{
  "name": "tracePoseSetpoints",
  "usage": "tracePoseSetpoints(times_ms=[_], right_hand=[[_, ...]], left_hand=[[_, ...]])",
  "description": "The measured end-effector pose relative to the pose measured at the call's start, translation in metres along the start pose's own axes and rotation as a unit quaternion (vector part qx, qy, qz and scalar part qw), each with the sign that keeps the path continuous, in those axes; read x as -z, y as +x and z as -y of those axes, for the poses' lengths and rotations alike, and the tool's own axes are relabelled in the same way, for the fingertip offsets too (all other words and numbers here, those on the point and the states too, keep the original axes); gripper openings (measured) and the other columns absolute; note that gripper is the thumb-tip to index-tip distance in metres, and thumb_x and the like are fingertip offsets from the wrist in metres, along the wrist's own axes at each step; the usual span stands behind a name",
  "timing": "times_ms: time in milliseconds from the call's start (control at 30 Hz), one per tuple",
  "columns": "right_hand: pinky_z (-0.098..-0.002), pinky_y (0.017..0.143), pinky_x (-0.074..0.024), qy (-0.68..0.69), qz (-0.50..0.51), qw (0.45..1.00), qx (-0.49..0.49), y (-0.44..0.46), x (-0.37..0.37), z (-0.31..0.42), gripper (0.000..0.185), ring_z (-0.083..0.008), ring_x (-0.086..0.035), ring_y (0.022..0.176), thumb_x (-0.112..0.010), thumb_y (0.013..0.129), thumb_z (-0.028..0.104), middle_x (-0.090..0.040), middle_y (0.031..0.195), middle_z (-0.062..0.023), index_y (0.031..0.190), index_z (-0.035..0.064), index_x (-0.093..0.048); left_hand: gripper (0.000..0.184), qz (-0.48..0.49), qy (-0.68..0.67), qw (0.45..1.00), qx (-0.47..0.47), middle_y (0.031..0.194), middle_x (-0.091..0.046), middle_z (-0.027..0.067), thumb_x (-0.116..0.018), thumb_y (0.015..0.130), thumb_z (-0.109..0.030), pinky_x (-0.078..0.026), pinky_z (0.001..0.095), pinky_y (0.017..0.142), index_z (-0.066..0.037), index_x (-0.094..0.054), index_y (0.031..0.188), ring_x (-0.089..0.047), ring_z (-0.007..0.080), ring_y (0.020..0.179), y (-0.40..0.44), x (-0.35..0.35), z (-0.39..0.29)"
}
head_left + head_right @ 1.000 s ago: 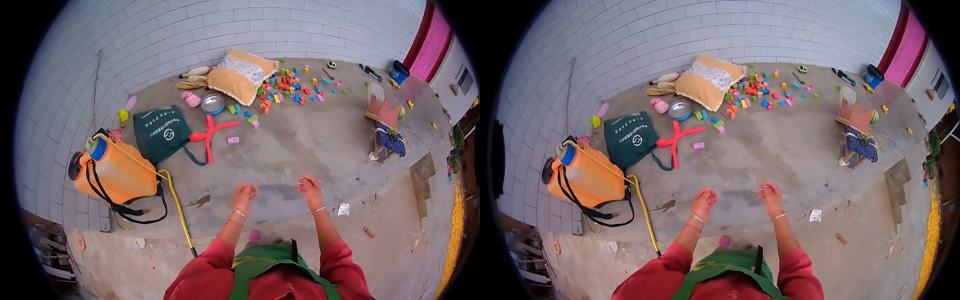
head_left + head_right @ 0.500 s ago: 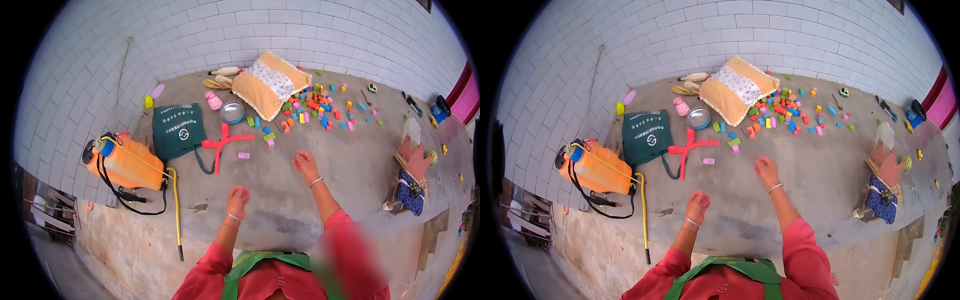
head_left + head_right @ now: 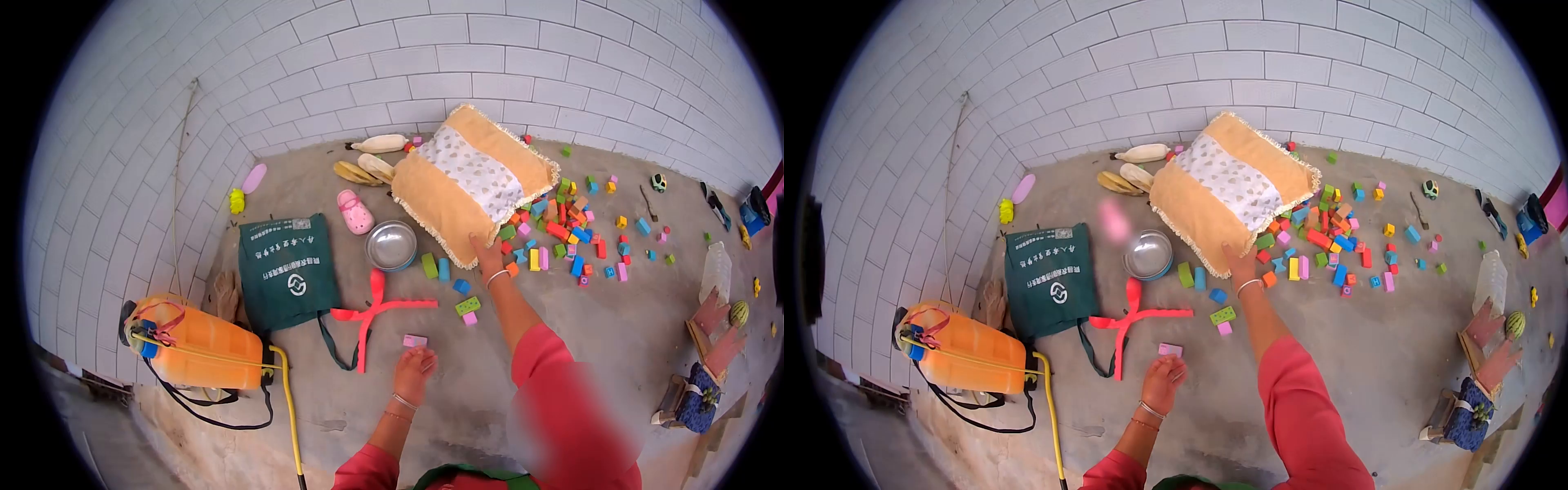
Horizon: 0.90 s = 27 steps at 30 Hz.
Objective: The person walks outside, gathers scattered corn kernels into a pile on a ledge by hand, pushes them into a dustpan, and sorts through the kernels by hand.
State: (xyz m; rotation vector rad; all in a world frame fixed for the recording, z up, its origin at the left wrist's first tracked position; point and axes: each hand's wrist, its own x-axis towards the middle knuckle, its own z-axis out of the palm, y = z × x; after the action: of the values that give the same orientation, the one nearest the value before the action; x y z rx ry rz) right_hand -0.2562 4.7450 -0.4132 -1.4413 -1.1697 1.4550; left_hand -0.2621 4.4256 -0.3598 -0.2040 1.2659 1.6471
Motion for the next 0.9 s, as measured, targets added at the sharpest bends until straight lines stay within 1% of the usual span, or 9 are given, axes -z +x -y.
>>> tracePoseSetpoints(times_ms=[133,200,300,433,567,633,667,733,900], right_hand=[[-0.0371,0.083,-0.0485,0.074,0.004,0.997,0.008,0.062,-0.036,-0.021,0.061,-0.0250,-0.056,0.101,-0.067,0.079,0.028,-0.054,0.115,-0.0112,0.123,-0.0023,-0.040],[-0.0398,0.091,-0.0443,0.315,0.124,0.936,-0.100,0.051,-0.027,0.015,0.053,-0.0287,-0.053,0.108,-0.065,0.078,0.013,-0.052,0.120,-0.0152,0.123,-0.0040,-0.041],[-0.0432,0.087,-0.0474,0.369,0.156,0.909,-0.117,0.066,-0.001,0.035,0.035,-0.0284,-0.057,0.100,-0.058,0.080,0.008,-0.059,0.107,-0.0117,0.113,-0.0004,-0.049],[-0.0446,0.091,-0.0456,0.499,0.242,0.827,-0.089,0.019,0.064,0.123,0.040,-0.0313,-0.057,0.103,-0.052,0.082,0.017,-0.057,0.117,-0.0143,0.119,0.0017,-0.049],[-0.0438,0.091,-0.0460,0.476,0.268,0.836,-0.052,-0.079,0.137,0.183,0.046,-0.0319,-0.057,0.102,-0.052,0.080,0.022,-0.057,0.117,-0.0152,0.121,0.0015,-0.049],[-0.0438,0.090,-0.0462,0.436,0.272,0.857,-0.039,-0.149,0.177,0.205,0.049,-0.0320,-0.058,0.102,-0.053,0.077,0.025,-0.057,0.116,-0.0154,0.121,0.0015,-0.049],[-0.0438,0.089,-0.0463,0.417,0.278,0.865,-0.028,-0.186,0.194,0.210,0.051,-0.0320,-0.058,0.101,-0.053,0.076,0.026,-0.058,0.116,-0.0156,0.120,0.0014,-0.049],[-0.0439,0.089,-0.0464,0.387,0.265,0.883,0.001,-0.240,0.238,0.204,0.056,-0.0315,-0.057,0.102,-0.054,0.072,0.023,-0.057,0.114,-0.0153,0.123,0.0009,-0.045],[-0.0429,0.089,-0.0475,0.406,0.325,0.854,0.036,-0.356,0.317,0.218,0.068,-0.0336,-0.056,0.103,-0.059,0.063,0.018,-0.054,0.117,-0.0194,0.127,-0.0014,-0.041]], left_hand=[[0.013,0.016,0.019,0.999,0.024,0.096,-0.060,0.0065,-0.050,0.091,-0.015,-0.048,0.0341,0.080,-0.007,-0.053,0.101,-0.059,0.0186,0.088,0.030,-0.007,0.012],[0.013,0.013,0.025,0.999,0.032,0.096,-0.060,0.0066,-0.050,0.091,-0.015,-0.048,0.0341,0.081,-0.007,-0.053,0.101,-0.059,0.0188,0.089,0.036,-0.012,0.015],[0.013,0.026,0.016,0.998,0.050,0.098,-0.060,0.0067,-0.050,0.091,-0.015,-0.048,0.0349,0.083,-0.007,-0.053,0.101,-0.059,0.0195,0.092,0.036,-0.018,0.016],[0.030,0.092,-0.060,0.991,0.077,0.116,-0.056,0.0099,-0.051,0.092,-0.026,-0.044,0.0411,0.092,-0.007,-0.048,0.115,-0.054,0.0238,0.107,0.028,-0.034,0.011],[0.058,0.140,-0.172,0.970,0.098,0.133,-0.044,0.0118,-0.047,0.090,-0.047,-0.038,0.0463,0.099,-0.009,-0.036,0.133,-0.046,0.0268,0.119,0.008,-0.076,-0.005],[0.078,0.333,-0.300,0.883,0.136,0.139,-0.036,0.0121,-0.041,0.085,-0.062,-0.033,0.0488,0.102,-0.010,-0.023,0.141,-0.041,0.0285,0.123,-0.010,-0.087,-0.003],[0.078,0.337,-0.308,0.879,0.135,0.139,-0.036,0.0121,-0.041,0.085,-0.062,-0.033,0.0488,0.102,-0.010,-0.023,0.141,-0.041,0.0285,0.123,-0.028,-0.089,0.007],[0.079,0.328,-0.287,0.873,0.217,0.139,-0.036,0.0115,-0.040,0.085,-0.063,-0.031,0.0502,0.103,-0.008,-0.024,0.140,-0.040,0.0300,0.124,-0.066,-0.093,0.031],[0.082,0.255,-0.028,0.952,0.165,0.143,-0.032,0.0112,-0.040,0.085,-0.064,-0.028,0.0522,0.102,-0.008,-0.021,0.142,-0.031,0.0279,0.131,-0.083,-0.074,0.137]])
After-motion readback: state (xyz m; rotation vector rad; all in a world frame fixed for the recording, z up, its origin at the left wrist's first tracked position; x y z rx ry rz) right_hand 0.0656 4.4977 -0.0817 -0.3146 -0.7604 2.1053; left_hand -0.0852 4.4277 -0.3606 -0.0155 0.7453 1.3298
